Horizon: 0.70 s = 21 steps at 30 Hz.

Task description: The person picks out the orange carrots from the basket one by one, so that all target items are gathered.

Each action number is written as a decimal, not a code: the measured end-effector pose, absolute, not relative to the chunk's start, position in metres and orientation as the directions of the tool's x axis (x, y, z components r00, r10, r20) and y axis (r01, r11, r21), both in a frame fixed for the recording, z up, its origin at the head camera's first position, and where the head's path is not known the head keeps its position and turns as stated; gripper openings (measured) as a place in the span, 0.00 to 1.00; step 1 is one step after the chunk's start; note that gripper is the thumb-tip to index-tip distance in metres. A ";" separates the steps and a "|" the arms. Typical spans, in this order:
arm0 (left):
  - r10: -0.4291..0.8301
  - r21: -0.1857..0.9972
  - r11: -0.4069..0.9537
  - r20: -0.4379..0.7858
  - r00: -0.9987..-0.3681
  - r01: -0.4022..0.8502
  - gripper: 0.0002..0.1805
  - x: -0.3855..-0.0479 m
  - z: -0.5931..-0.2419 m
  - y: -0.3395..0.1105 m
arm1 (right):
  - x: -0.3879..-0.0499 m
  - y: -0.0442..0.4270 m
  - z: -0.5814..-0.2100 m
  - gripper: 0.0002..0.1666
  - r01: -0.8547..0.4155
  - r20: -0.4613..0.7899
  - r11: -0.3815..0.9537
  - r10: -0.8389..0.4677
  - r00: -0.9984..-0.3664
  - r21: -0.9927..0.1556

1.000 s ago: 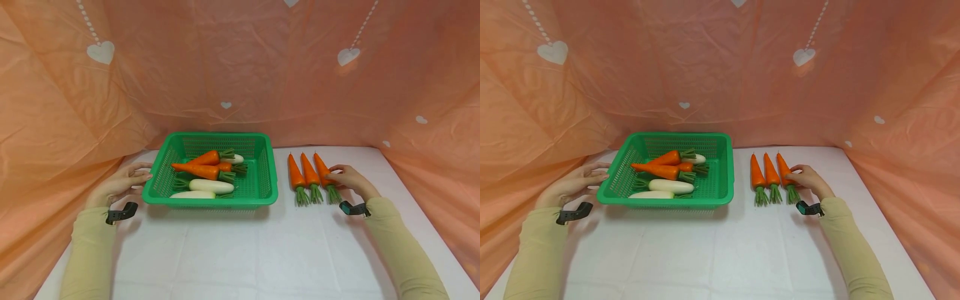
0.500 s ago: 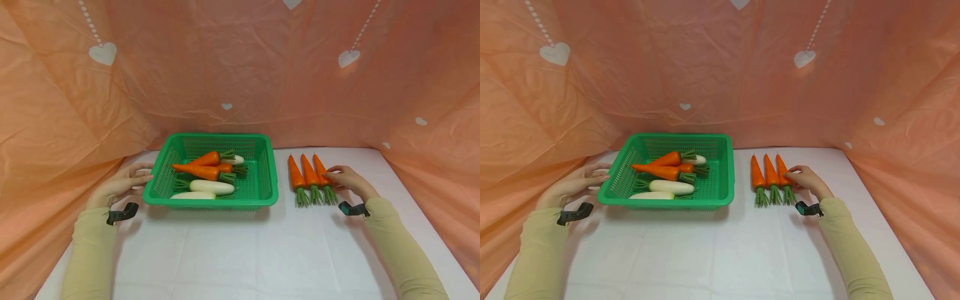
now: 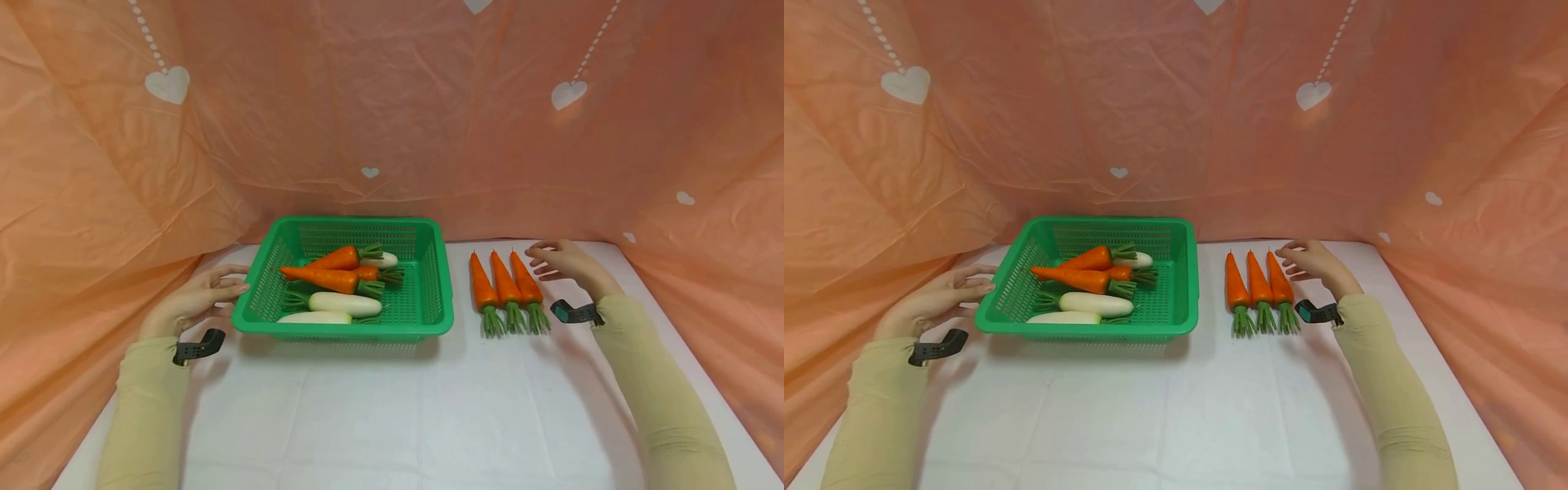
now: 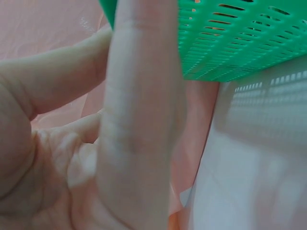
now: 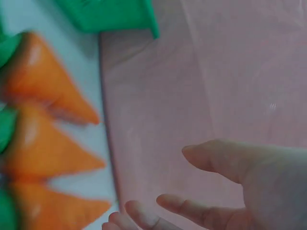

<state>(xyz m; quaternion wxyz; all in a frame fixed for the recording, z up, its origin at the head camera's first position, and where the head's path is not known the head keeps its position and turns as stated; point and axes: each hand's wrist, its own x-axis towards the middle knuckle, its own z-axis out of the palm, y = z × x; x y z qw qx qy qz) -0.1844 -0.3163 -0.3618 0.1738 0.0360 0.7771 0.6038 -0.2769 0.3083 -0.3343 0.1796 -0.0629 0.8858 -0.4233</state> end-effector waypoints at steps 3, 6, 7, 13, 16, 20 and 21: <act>0.256 0.945 0.289 -0.230 -0.939 -0.152 0.29 -0.184 -0.362 -0.316 | -0.284 0.291 -0.322 0.35 0.021 -0.249 0.614 -0.288 -0.925 -0.789; 0.261 0.942 0.299 -0.237 -0.936 -0.155 0.30 -0.183 -0.362 -0.316 | -0.291 0.272 -0.313 0.34 0.004 -0.242 0.588 -0.326 -0.914 -0.809; 0.262 0.940 0.302 -0.240 -0.935 -0.157 0.29 -0.183 -0.362 -0.316 | -0.293 0.265 -0.311 0.34 -0.008 -0.235 0.580 -0.341 -0.910 -0.815; 0.265 0.944 0.293 -0.233 -0.936 -0.152 0.28 -0.183 -0.363 -0.315 | -0.302 0.219 -0.300 0.31 -0.078 -0.177 0.513 -0.429 -0.886 -0.855; 0.266 0.950 0.273 -0.229 -0.936 -0.154 0.29 -0.184 -0.363 -0.316 | -0.304 0.196 -0.298 0.30 -0.091 -0.160 0.466 -0.472 -0.867 -0.880; 0.272 0.953 0.260 -0.229 -0.935 -0.157 0.30 -0.183 -0.362 -0.315 | -0.306 0.168 -0.294 0.31 -0.100 -0.163 0.435 -0.527 -0.834 -0.895; 0.271 0.951 0.267 -0.231 -0.934 -0.158 0.30 -0.183 -0.361 -0.315 | -0.306 0.161 -0.293 0.31 -0.099 -0.166 0.432 -0.536 -0.828 -0.896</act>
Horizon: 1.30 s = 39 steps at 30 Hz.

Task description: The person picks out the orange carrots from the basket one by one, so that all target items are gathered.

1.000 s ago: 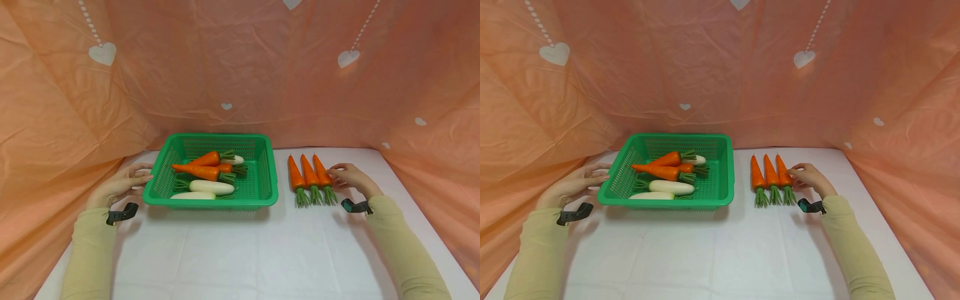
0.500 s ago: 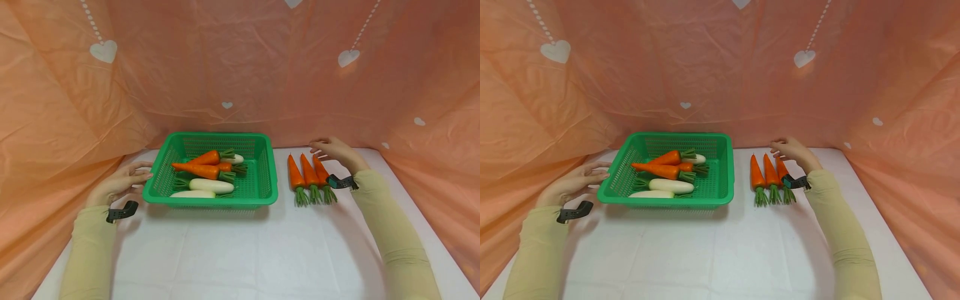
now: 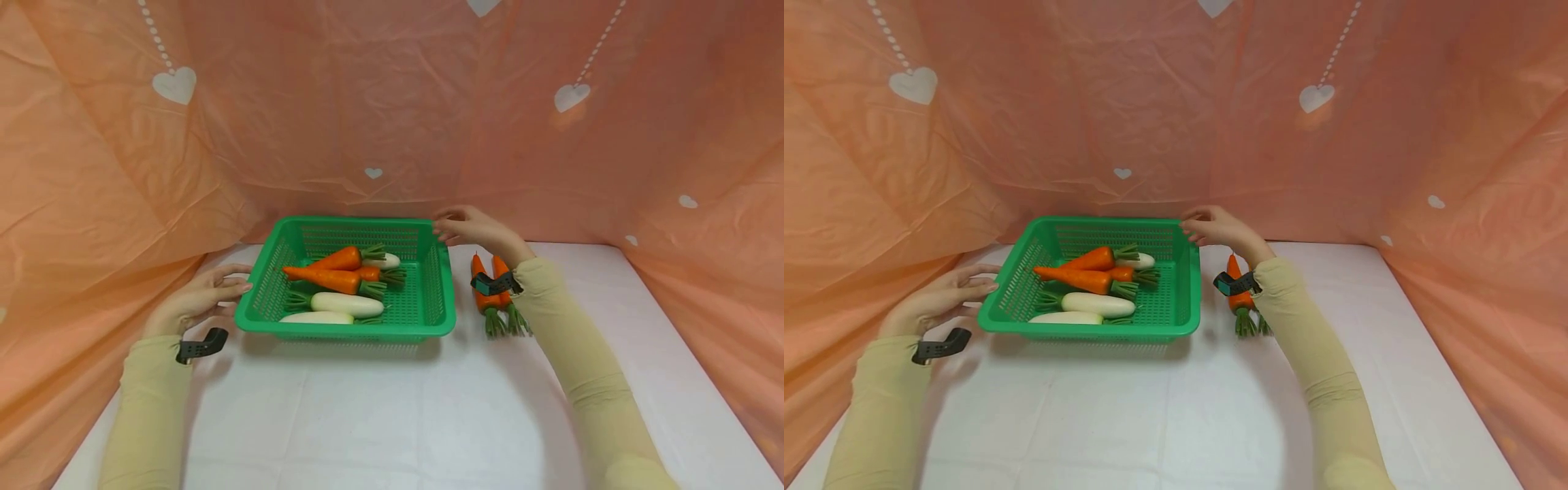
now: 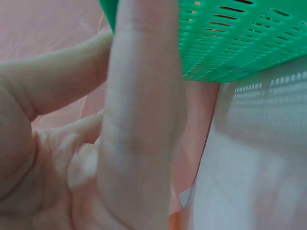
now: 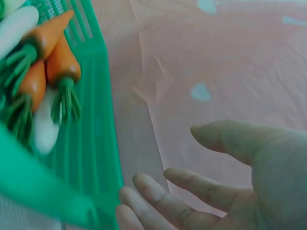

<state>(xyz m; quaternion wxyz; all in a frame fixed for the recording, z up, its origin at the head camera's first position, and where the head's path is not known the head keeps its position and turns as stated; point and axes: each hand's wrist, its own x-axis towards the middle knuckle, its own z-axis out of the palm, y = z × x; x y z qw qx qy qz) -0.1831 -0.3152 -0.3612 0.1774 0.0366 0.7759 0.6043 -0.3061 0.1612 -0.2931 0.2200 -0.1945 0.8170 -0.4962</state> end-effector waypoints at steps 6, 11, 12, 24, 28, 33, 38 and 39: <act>0.279 0.954 0.251 -0.234 -0.931 -0.165 0.28 -0.182 -0.359 -0.314 | -0.309 0.127 -0.297 0.28 -0.128 -0.175 0.432 -0.594 -0.785 -0.893; 0.278 0.953 0.253 -0.239 -0.931 -0.169 0.28 -0.181 -0.359 -0.314 | -0.311 0.100 -0.309 0.28 -0.148 -0.206 0.458 -0.636 -0.744 -0.876; 0.276 0.950 0.261 -0.241 -0.931 -0.169 0.28 -0.181 -0.359 -0.314 | -0.311 0.094 -0.312 0.28 -0.148 -0.216 0.463 -0.643 -0.735 -0.874; 0.303 0.951 0.277 -0.219 -0.927 -0.134 0.29 -0.183 -0.360 -0.317 | -0.303 0.049 -0.332 0.28 -0.135 -0.274 0.466 -0.704 -0.655 -0.874; 0.294 0.951 0.279 -0.216 -0.931 -0.133 0.30 -0.184 -0.360 -0.316 | -0.302 0.040 -0.337 0.27 -0.161 -0.273 0.476 -0.714 -0.644 -0.865; 0.293 0.954 0.267 -0.212 -0.932 -0.133 0.31 -0.184 -0.359 -0.315 | -0.300 0.032 -0.343 0.26 -0.168 -0.303 0.483 -0.745 -0.594 -0.859; 0.318 0.954 0.276 -0.204 -0.926 -0.116 0.29 -0.184 -0.361 -0.316 | -0.296 0.026 -0.345 0.26 -0.226 -0.307 0.512 -0.754 -0.581 -0.829; 0.318 0.954 0.277 -0.204 -0.926 -0.115 0.29 -0.184 -0.361 -0.316 | -0.295 0.025 -0.346 0.26 -0.232 -0.307 0.515 -0.754 -0.581 -0.825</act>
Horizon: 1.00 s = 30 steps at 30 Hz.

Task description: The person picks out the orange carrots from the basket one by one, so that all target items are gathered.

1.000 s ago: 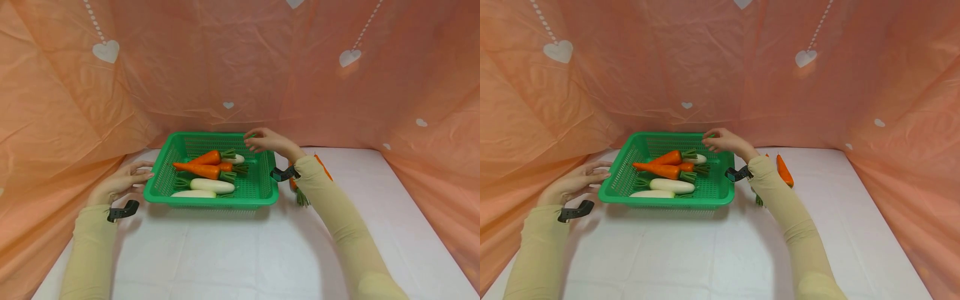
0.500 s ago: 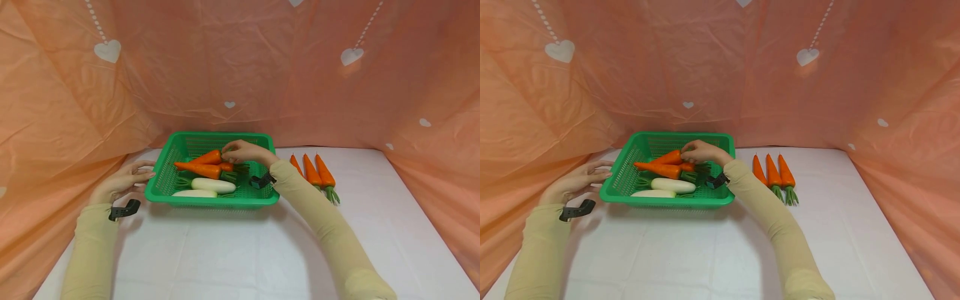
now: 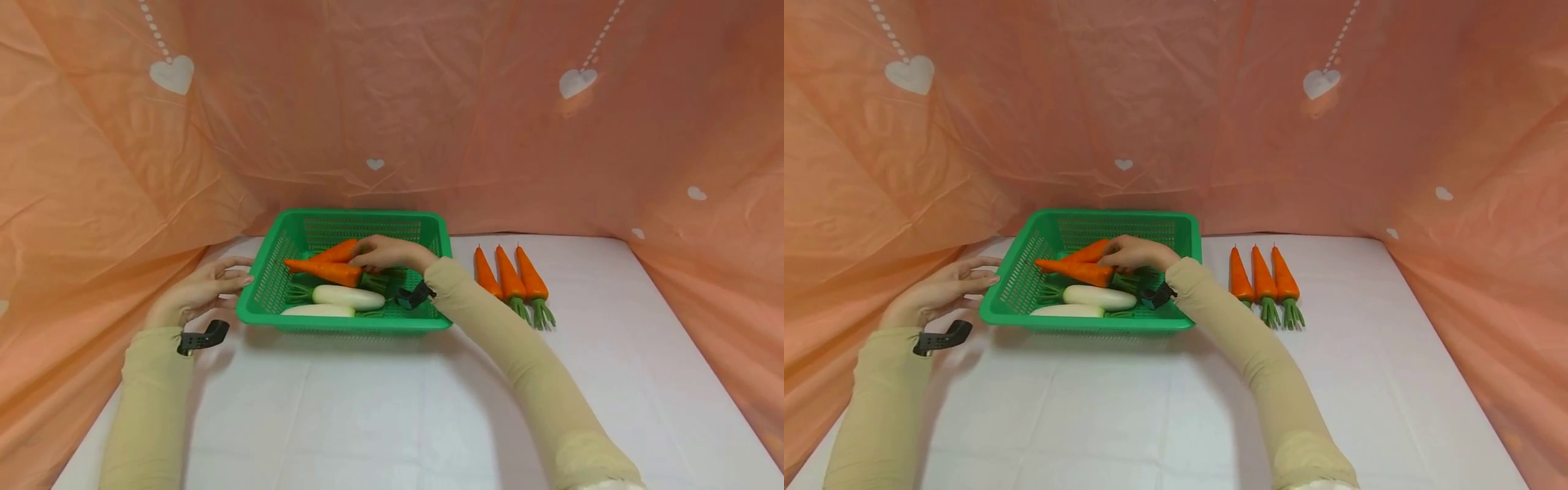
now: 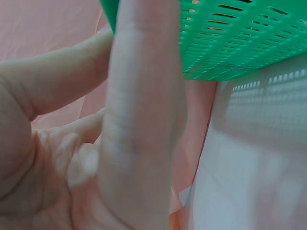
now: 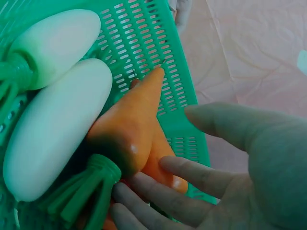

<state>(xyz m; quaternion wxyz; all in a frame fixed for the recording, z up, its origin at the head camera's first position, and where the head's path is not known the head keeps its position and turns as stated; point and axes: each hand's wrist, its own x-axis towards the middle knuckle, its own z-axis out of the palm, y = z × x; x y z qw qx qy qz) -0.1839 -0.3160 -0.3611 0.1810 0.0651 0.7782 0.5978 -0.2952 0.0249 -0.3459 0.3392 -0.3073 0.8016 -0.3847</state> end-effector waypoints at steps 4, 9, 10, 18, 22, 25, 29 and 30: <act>0.309 0.950 0.291 -0.206 -0.929 -0.114 0.30 -0.185 -0.361 -0.316 | -0.296 0.020 -0.347 0.25 -0.260 -0.306 0.515 -0.769 -0.561 -0.817; 0.317 0.958 0.258 -0.203 -0.926 -0.122 0.30 -0.184 -0.361 -0.315 | -0.297 0.016 -0.347 0.23 -0.305 -0.315 0.536 -0.774 -0.548 -0.787; 0.312 0.958 0.262 -0.201 -0.929 -0.119 0.30 -0.183 -0.361 -0.315 | -0.297 0.015 -0.347 0.22 -0.309 -0.318 0.541 -0.774 -0.547 -0.782; 0.300 0.955 0.272 -0.201 -0.932 -0.119 0.30 -0.183 -0.360 -0.314 | -0.298 0.012 -0.347 0.20 -0.359 -0.301 0.496 -0.826 -0.477 -0.791; 0.300 0.959 0.244 -0.216 -0.929 -0.144 0.31 -0.182 -0.359 -0.314 | -0.298 0.010 -0.347 0.17 -0.399 -0.270 0.448 -0.863 -0.428 -0.800; 0.310 0.958 0.257 -0.207 -0.928 -0.128 0.31 -0.182 -0.359 -0.314 | -0.297 0.010 -0.347 0.19 -0.401 -0.295 0.498 -0.833 -0.468 -0.769; 0.301 0.950 0.289 -0.211 -0.930 -0.122 0.30 -0.182 -0.361 -0.314 | -0.295 0.010 -0.345 0.28 -0.386 -0.349 0.598 -0.762 -0.545 -0.703; 0.293 0.946 0.298 -0.214 -0.932 -0.124 0.30 -0.183 -0.362 -0.314 | -0.295 0.010 -0.345 0.28 -0.386 -0.357 0.615 -0.749 -0.558 -0.687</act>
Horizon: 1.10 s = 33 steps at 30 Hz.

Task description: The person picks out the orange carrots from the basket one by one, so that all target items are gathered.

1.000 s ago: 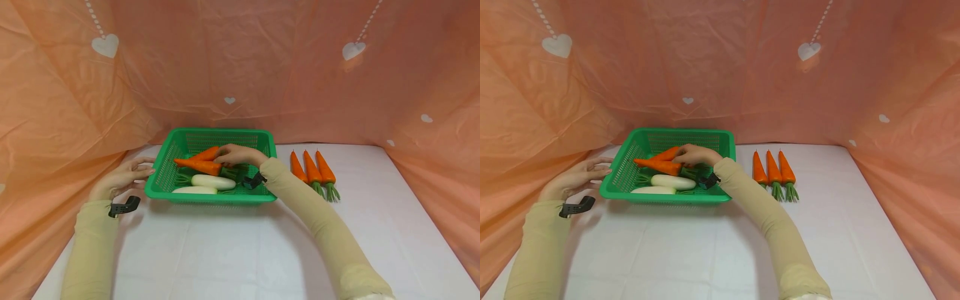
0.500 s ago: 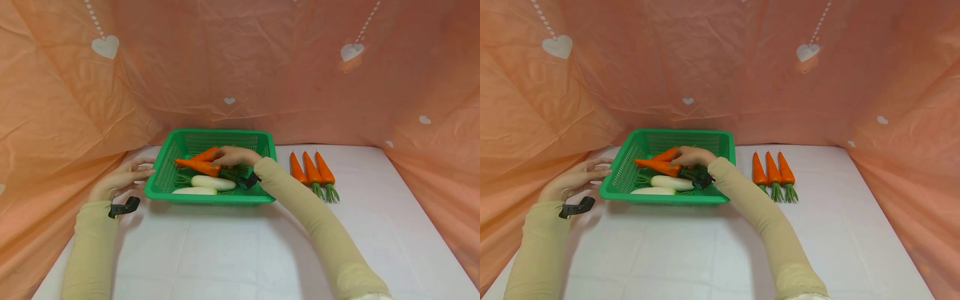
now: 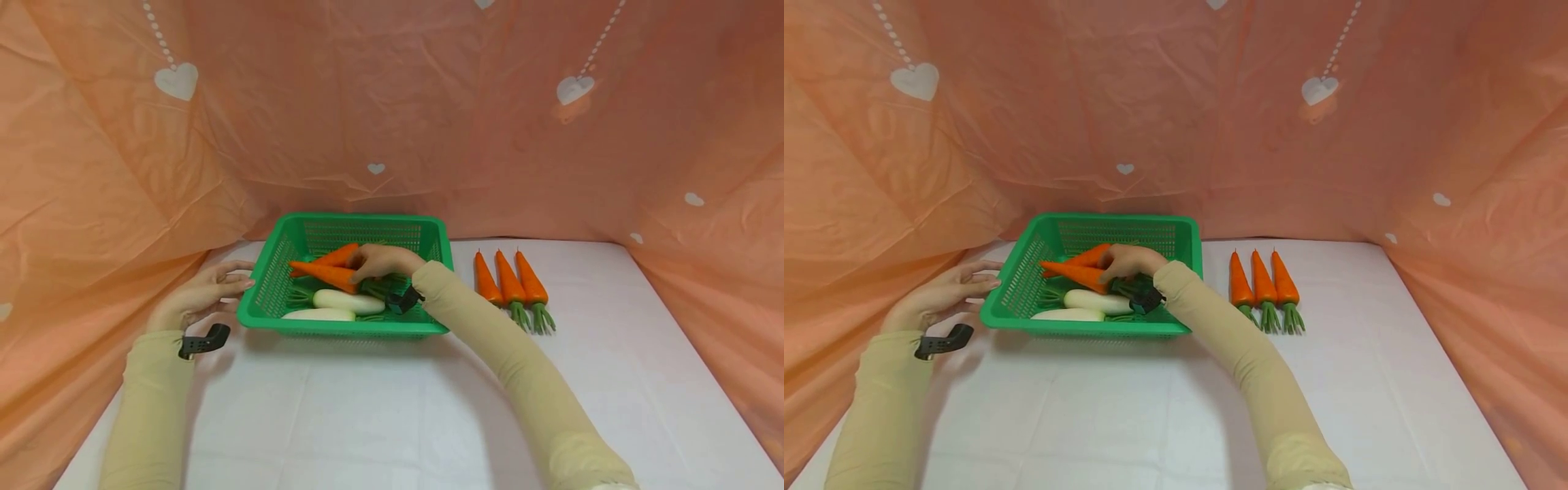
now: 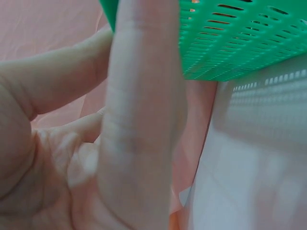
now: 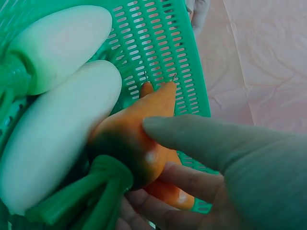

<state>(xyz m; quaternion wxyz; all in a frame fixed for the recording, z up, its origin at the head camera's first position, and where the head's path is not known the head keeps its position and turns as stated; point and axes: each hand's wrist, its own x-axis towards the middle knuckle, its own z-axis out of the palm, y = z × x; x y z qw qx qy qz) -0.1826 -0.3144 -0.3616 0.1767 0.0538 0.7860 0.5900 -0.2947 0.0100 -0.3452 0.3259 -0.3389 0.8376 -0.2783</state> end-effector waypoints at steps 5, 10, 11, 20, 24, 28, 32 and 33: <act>0.271 0.943 0.298 -0.232 -0.934 -0.148 0.30 -0.183 -0.362 -0.315 | -0.293 0.011 -0.345 0.28 -0.380 -0.360 0.620 -0.744 -0.563 -0.686; 0.275 0.942 0.302 -0.236 -0.932 -0.150 0.31 -0.182 -0.362 -0.315 | -0.291 0.014 -0.343 0.30 -0.365 -0.367 0.657 -0.705 -0.607 -0.659; 0.277 0.942 0.301 -0.237 -0.931 -0.150 0.31 -0.182 -0.362 -0.315 | -0.290 0.014 -0.343 0.29 -0.363 -0.367 0.658 -0.704 -0.608 -0.660; 0.274 0.944 0.301 -0.223 -0.936 -0.137 0.33 -0.183 -0.363 -0.314 | -0.290 0.017 -0.342 0.27 -0.369 -0.351 0.663 -0.694 -0.628 -0.651; 0.273 0.950 0.277 -0.221 -0.936 -0.143 0.33 -0.183 -0.364 -0.314 | -0.290 0.024 -0.339 0.29 -0.316 -0.354 0.643 -0.693 -0.628 -0.697; 0.281 0.959 0.242 -0.214 -0.936 -0.146 0.31 -0.182 -0.363 -0.313 | -0.292 0.036 -0.332 0.29 -0.244 -0.343 0.596 -0.698 -0.629 -0.765; 0.289 0.962 0.242 -0.198 -0.937 -0.129 0.31 -0.182 -0.363 -0.315 | -0.294 0.049 -0.326 0.27 -0.195 -0.322 0.548 -0.704 -0.633 -0.814; 0.294 0.962 0.246 -0.191 -0.937 -0.119 0.31 -0.182 -0.363 -0.315 | -0.294 0.052 -0.325 0.27 -0.180 -0.318 0.535 -0.704 -0.636 -0.826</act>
